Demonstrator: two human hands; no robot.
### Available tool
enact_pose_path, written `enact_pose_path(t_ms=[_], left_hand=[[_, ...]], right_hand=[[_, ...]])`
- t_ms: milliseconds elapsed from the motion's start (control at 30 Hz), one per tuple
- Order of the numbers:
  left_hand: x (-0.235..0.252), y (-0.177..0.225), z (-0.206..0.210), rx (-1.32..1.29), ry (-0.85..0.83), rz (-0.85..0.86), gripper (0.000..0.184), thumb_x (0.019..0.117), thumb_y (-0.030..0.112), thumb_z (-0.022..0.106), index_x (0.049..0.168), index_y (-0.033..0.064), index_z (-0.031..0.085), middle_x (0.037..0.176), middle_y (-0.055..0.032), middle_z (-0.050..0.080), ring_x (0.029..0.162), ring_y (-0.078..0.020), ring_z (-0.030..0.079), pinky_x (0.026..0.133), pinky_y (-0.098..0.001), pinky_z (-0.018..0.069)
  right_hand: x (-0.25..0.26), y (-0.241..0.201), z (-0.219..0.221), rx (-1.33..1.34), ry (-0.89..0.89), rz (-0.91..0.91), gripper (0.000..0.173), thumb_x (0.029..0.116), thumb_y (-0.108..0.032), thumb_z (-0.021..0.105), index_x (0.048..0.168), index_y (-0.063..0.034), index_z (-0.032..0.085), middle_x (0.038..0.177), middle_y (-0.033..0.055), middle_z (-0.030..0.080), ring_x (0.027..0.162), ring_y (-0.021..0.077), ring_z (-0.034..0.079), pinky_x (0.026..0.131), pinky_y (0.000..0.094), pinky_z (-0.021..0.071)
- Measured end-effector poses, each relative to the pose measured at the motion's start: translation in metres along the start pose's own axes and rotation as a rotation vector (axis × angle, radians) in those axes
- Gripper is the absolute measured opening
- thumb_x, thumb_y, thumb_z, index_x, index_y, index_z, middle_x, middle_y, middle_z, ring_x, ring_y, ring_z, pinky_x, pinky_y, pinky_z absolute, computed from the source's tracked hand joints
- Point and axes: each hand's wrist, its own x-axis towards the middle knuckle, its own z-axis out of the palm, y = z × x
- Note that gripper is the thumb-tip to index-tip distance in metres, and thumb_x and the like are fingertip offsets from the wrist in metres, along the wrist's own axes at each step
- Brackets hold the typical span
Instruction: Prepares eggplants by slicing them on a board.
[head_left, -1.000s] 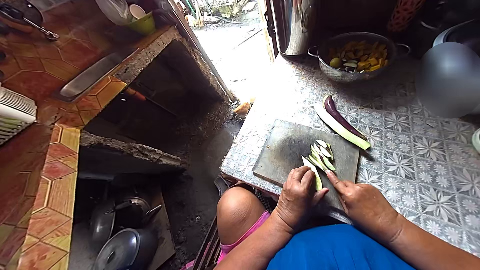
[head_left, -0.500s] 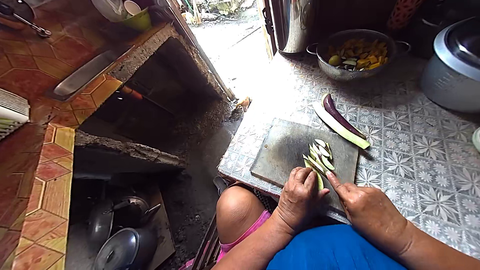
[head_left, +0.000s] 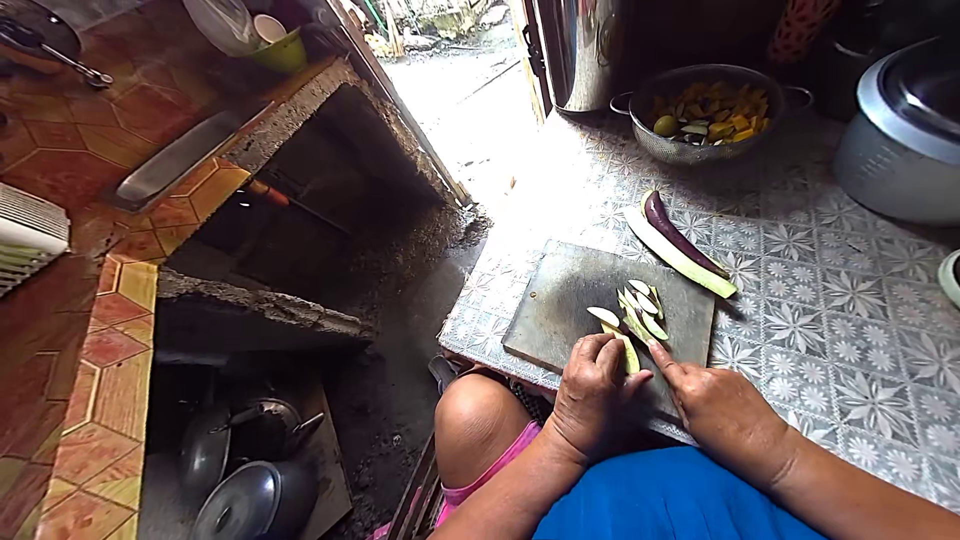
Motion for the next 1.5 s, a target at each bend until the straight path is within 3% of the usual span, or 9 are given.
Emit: enact_pose_path(t_ms=[400, 900, 1100, 1233, 1500], left_hand=[[-0.001, 0.000, 0.001, -0.024, -0.019, 0.026, 0.039, 0.0794, 0.035, 0.084, 0.098, 0.0007, 0.077, 0.102, -0.0155, 0.075, 0.100, -0.0276, 0.073, 0.093, -0.0332, 0.0582], [0.002, -0.001, 0.001, -0.006, -0.018, 0.052, 0.037, 0.0814, 0.034, 0.082, 0.097, 0.0008, 0.077, 0.099, -0.0135, 0.075, 0.099, -0.0260, 0.073, 0.093, -0.0317, 0.0577], [0.003, -0.001, 0.002, 0.007, -0.021, 0.061, 0.036, 0.0814, 0.034, 0.081, 0.096, 0.0010, 0.077, 0.099, -0.0135, 0.076, 0.099, -0.0267, 0.073, 0.093, -0.0321, 0.0576], [0.001, -0.001, 0.004, 0.010, -0.009, 0.064, 0.035, 0.0811, 0.032, 0.081, 0.097, 0.0014, 0.078, 0.099, -0.0134, 0.075, 0.099, -0.0267, 0.073, 0.093, -0.0320, 0.0575], [0.000, 0.001, 0.001, 0.004, 0.005, 0.006, 0.034, 0.0762, 0.031, 0.084, 0.092, 0.0021, 0.077, 0.097, -0.0134, 0.075, 0.094, -0.0250, 0.073, 0.088, -0.0306, 0.0593]], right_hand=[[-0.002, 0.001, -0.022, 0.022, 0.145, -0.034, 0.046, 0.0878, -0.009, 0.049, 0.127, 0.0014, 0.072, 0.062, 0.0086, 0.064, 0.044, 0.0236, 0.059, 0.039, 0.0364, 0.0455], [-0.005, -0.002, -0.017, -0.032, 0.094, -0.079, 0.047, 0.0864, -0.006, 0.049, 0.126, -0.0027, 0.073, 0.058, 0.0064, 0.059, 0.040, 0.0212, 0.053, 0.036, 0.0341, 0.0390], [-0.003, -0.004, -0.016, -0.058, 0.068, -0.063, 0.046, 0.0871, -0.004, 0.050, 0.127, -0.0020, 0.073, 0.058, 0.0066, 0.059, 0.040, 0.0214, 0.054, 0.036, 0.0337, 0.0406], [0.007, -0.004, -0.008, -0.024, 0.002, -0.050, 0.046, 0.0862, -0.003, 0.056, 0.130, -0.0012, 0.071, 0.062, 0.0104, 0.064, 0.045, 0.0261, 0.061, 0.040, 0.0395, 0.0480], [0.000, -0.006, 0.004, -0.057, 0.056, -0.066, 0.046, 0.0866, -0.003, 0.055, 0.130, -0.0004, 0.070, 0.060, 0.0094, 0.061, 0.042, 0.0240, 0.058, 0.038, 0.0367, 0.0449]])
